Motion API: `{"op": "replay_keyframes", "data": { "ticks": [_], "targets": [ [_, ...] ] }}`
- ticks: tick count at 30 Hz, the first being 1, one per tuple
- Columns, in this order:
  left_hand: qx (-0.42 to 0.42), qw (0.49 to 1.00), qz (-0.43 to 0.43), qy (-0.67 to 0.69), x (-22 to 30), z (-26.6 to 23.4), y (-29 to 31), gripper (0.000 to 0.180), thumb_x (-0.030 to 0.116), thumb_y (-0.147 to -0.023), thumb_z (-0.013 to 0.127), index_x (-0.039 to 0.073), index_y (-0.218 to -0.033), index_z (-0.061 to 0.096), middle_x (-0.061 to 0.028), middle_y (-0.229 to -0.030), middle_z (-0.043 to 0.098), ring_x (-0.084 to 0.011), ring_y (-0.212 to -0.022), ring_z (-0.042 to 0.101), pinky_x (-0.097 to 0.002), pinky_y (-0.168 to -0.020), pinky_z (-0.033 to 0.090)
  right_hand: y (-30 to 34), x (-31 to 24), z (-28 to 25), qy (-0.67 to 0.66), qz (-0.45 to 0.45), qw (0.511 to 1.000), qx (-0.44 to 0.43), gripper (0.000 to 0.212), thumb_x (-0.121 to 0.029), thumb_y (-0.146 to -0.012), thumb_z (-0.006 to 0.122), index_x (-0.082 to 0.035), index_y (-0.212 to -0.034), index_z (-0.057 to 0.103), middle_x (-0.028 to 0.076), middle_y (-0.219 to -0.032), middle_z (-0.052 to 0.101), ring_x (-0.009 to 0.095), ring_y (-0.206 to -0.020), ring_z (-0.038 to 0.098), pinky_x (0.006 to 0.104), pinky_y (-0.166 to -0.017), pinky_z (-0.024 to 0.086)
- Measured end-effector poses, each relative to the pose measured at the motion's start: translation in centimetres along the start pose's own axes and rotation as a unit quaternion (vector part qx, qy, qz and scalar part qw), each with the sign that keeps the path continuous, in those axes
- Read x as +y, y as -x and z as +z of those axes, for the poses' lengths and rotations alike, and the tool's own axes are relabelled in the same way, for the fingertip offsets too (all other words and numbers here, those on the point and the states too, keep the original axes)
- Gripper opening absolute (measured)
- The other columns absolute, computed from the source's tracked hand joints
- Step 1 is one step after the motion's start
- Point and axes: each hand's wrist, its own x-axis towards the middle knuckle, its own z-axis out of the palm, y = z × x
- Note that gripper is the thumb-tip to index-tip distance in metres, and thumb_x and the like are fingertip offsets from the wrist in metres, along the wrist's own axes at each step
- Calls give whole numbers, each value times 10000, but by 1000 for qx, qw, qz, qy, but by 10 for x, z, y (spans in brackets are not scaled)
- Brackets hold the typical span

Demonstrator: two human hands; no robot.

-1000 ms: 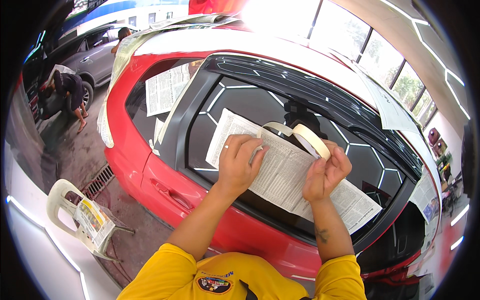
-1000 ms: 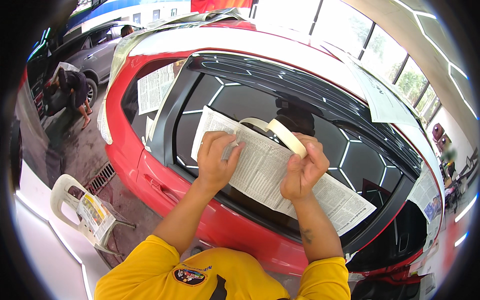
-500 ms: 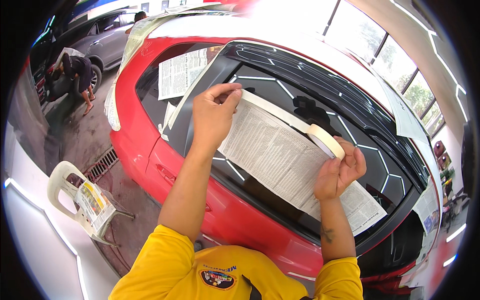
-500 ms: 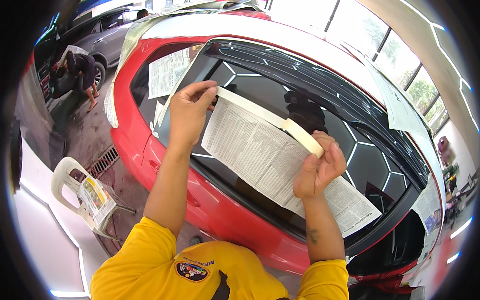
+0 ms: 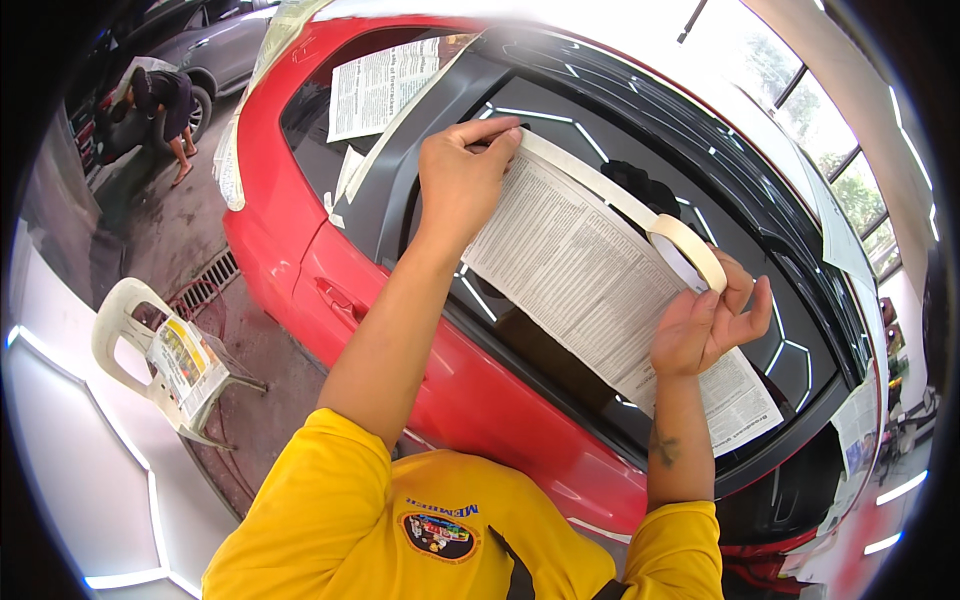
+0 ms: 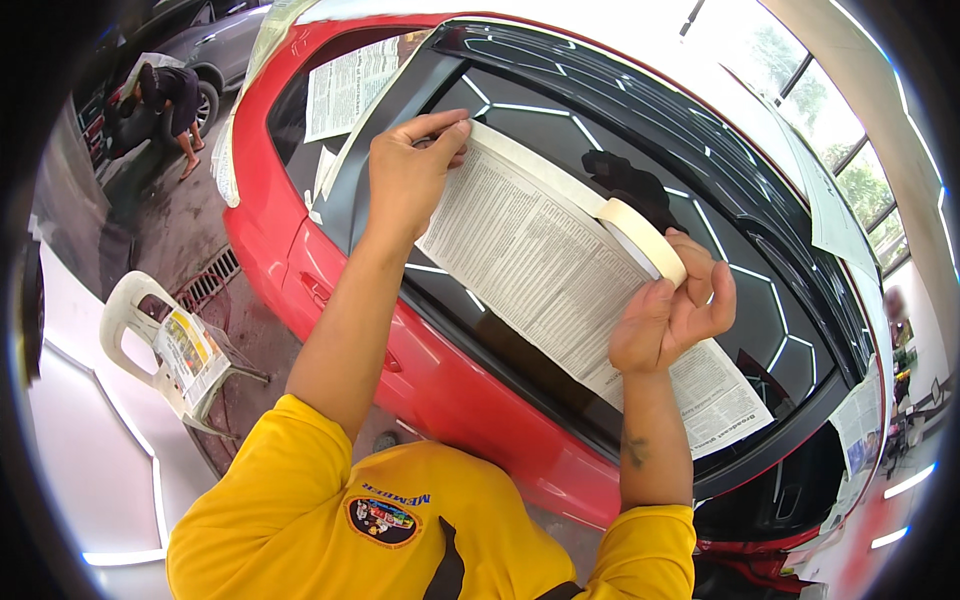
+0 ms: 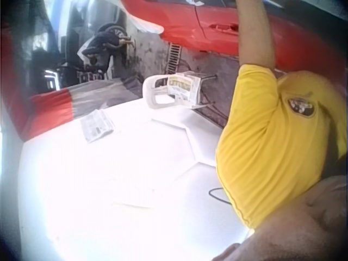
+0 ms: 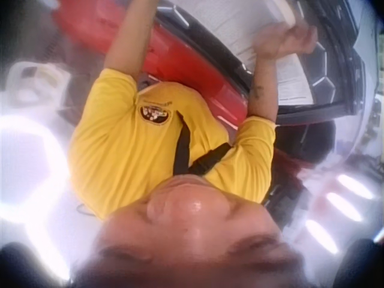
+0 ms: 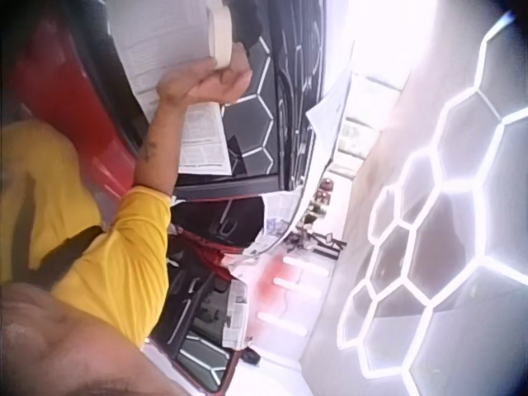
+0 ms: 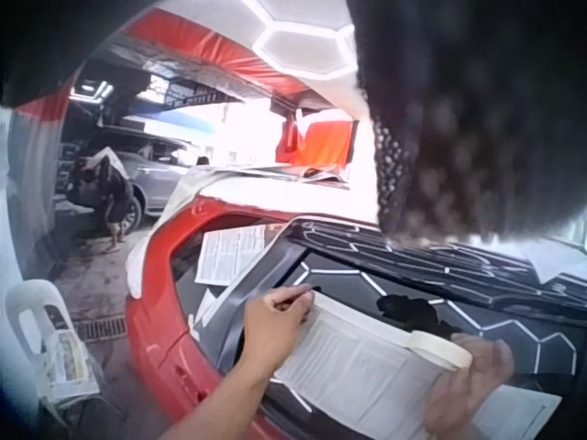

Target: The person applies sheets of newspaper to the exterior of a red car using masking tape. They cover the rear window, the roof, and the side door panels, smoothing the paper and securing it with tape to protect the surfaces.

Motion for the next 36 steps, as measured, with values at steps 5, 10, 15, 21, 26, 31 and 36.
{"op": "replay_keyframes", "data": {
  "ticks": [5, 10, 15, 21, 26, 31, 36],
  "targets": [
    [27, 996, 65, -48, -19, 0, -1, 231, 126, -936, 807, 11, -1136, 829, -89, -939, 758, -119, -791, 693, -253, -742, 550, -7, 0, -7, -32, -42, 996, -66, 651, -67, -1045, 434, -125, -1635, 165, 213, -1228, 629, 304, -1197, 612, 584, -1185, 394],
    [54, 989, 99, -93, -16, 7, 4, 189, 121, -919, 800, 55, -1090, 847, -132, -1040, 742, -193, -818, 713, -322, -780, 575, -8, 0, -1, -5, -57, 997, -50, 673, -80, -1004, 444, -111, -1614, 161, 200, -1134, 635, 269, -1027, 590, 565, -1067, 457],
    [64, 988, 100, -97, -16, 10, 3, 216, 125, -920, 819, 22, -1109, 838, -99, -975, 762, -130, -815, 685, -276, -755, 536, -7, -1, 0, -8, -59, 997, -47, 701, -81, -987, 459, -115, -1618, 156, 197, -1113, 636, 273, -1012, 587, 576, -1053, 457],
    [76, 986, 107, -102, -18, 12, 3, 220, 129, -905, 839, 13, -1092, 841, -95, -977, 770, -113, -805, 680, -268, -744, 534, -7, -1, -3, -11, -64, 996, -55, 723, -67, -979, 451, -116, -1631, 143, 206, -1130, 636, 272, -1037, 596, 588, -1093, 439],
    [65, 994, 43, -73, -9, 8, 2, 282, 117, -863, 890, -70, -1017, 746, -100, -894, 724, -120, -704, 675, -255, -657, 553, -5, -2, -7, -6, -50, 997, -54, 717, -49, -994, 427, -122, -1644, 134, 211, -1181, 633, 268, -1105, 627, 593, -1192, 401],
    [46, 999, -9, -5, -5, 2, -10, 395, 56, -843, 904, -5, -979, 538, -88, -814, 650, -148, -673, 688, -256, -603, 585, -7, -3, -8, -5, -55, 998, -40, 699, -57, -968, 460, -55, -1615, 194, 201, -1022, 633, 247, -922, 574, 564, -1097, 432],
    [118, 991, 61, 36, -19, 5, -2, 306, 69, -918, 820, -22, -1018, 546, -85, -821, 643, -138, -647, 673, -272, -592, 567, -6, -1, 0, 9, -60, 998, -29, 692, -71, -956, 482, -19, -1597, 226, 179, -928, 623, 227, -843, 546, 571, -1093, 426]
  ]
}}
